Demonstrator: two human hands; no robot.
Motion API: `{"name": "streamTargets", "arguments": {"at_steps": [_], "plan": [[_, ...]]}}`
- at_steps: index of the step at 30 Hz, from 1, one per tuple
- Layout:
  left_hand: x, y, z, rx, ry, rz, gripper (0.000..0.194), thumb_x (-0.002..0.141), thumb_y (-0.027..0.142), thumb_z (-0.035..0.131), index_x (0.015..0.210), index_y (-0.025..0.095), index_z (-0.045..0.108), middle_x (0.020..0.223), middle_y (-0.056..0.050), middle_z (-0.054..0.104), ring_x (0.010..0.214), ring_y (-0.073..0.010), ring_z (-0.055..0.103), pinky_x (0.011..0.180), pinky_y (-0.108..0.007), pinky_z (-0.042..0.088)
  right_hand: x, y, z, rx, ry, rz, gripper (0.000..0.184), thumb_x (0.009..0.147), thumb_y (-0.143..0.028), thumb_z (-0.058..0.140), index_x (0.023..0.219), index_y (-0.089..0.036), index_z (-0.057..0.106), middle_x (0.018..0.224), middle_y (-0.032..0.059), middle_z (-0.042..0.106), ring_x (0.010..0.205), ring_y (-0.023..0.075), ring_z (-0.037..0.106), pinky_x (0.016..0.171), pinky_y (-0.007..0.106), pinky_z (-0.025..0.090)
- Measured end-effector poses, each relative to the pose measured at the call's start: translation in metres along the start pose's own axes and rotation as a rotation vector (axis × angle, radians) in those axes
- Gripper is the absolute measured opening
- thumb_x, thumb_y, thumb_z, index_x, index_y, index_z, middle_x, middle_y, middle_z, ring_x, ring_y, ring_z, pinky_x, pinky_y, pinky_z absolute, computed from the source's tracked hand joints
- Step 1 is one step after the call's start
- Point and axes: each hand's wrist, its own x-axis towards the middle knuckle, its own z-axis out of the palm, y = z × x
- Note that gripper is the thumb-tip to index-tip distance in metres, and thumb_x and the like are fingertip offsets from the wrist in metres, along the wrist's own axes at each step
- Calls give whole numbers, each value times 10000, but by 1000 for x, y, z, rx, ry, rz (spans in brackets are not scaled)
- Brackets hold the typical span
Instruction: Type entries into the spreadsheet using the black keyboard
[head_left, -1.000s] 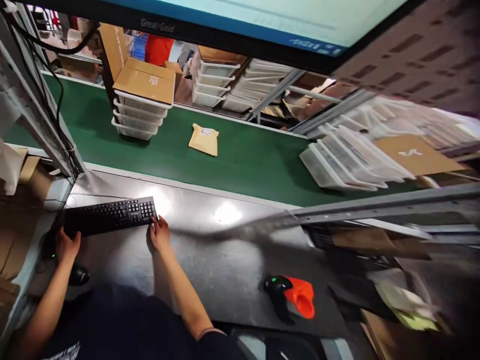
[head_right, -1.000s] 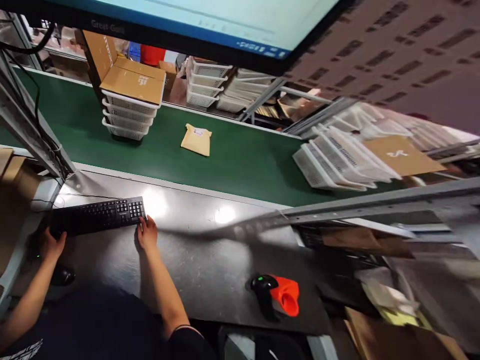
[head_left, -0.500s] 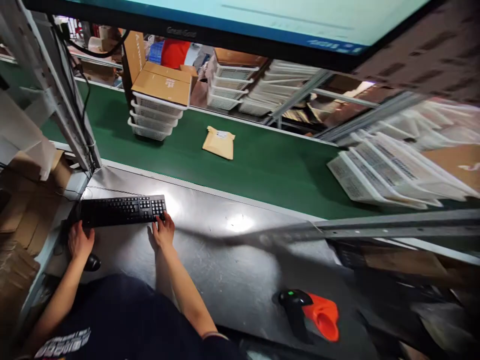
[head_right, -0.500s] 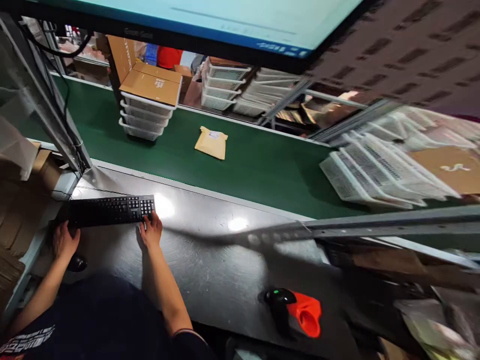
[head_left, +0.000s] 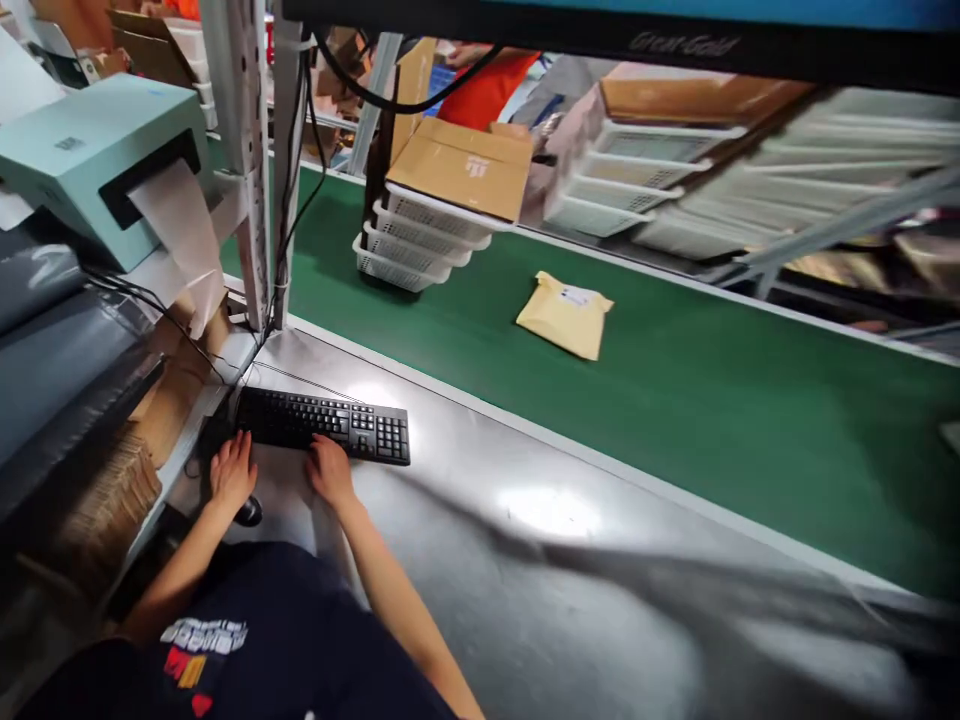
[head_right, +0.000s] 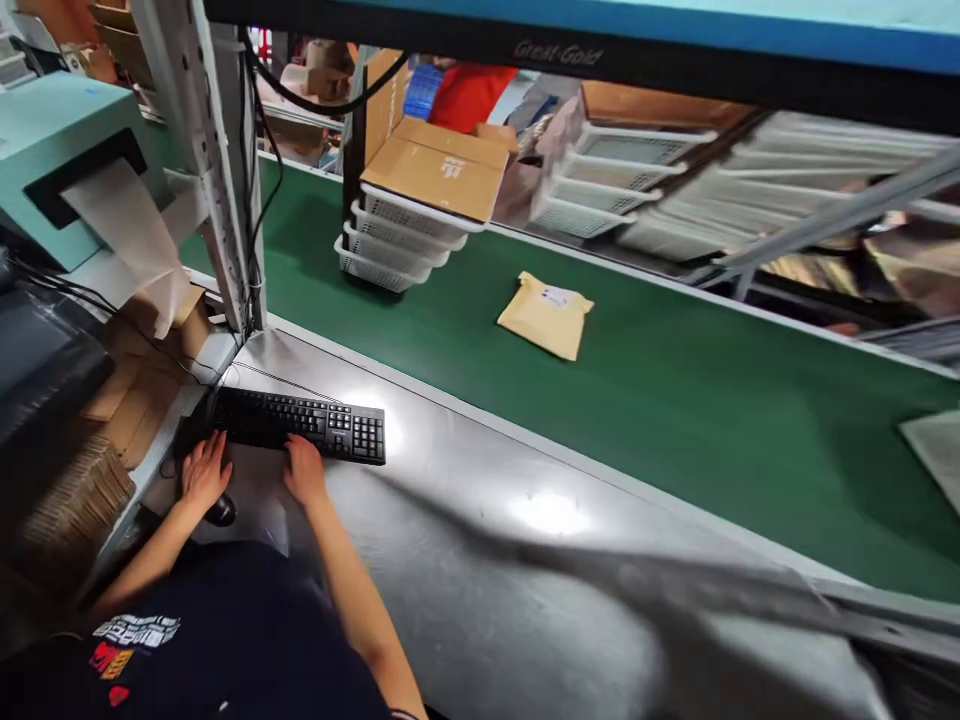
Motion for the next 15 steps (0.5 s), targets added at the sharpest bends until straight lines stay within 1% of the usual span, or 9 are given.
{"name": "streamTargets", "arguments": {"at_steps": [3,5,9,15], "plan": [[12,-1,-1,-9,14,14,665,1013,316,474,1637,120,355,1671,-136,436,1458,-367,438,1098,-530,474,5,-11,11,-22,6,28,312,897,-151,574,1201,-131,643,1329,193,688,1260,315,622,1060,504,539],[19,-2,-4,-20,11,19,679,1013,316,473,1647,119,329,1645,-146,474,1444,-373,448,1083,-544,485,6,-13,15,-31,5,41,352,877,-149,586,1226,-141,631,1341,177,687,1279,306,612,1080,500,531],[24,-2,-8,-37,4,20,708,1018,318,467,1666,115,266,1601,-150,532,1434,-378,452,1069,-547,491,10,-14,14,-42,9,74,391,851,-141,600,1241,-153,615,1387,170,667,1335,307,578,1125,512,503],[22,-5,-2,-36,6,21,698,1017,313,467,1661,114,284,1575,-172,555,1427,-368,470,1056,-514,493,21,-10,9,-67,29,132,340,876,-142,584,1213,-169,621,1388,153,670,1352,311,571,1131,518,496]]}}
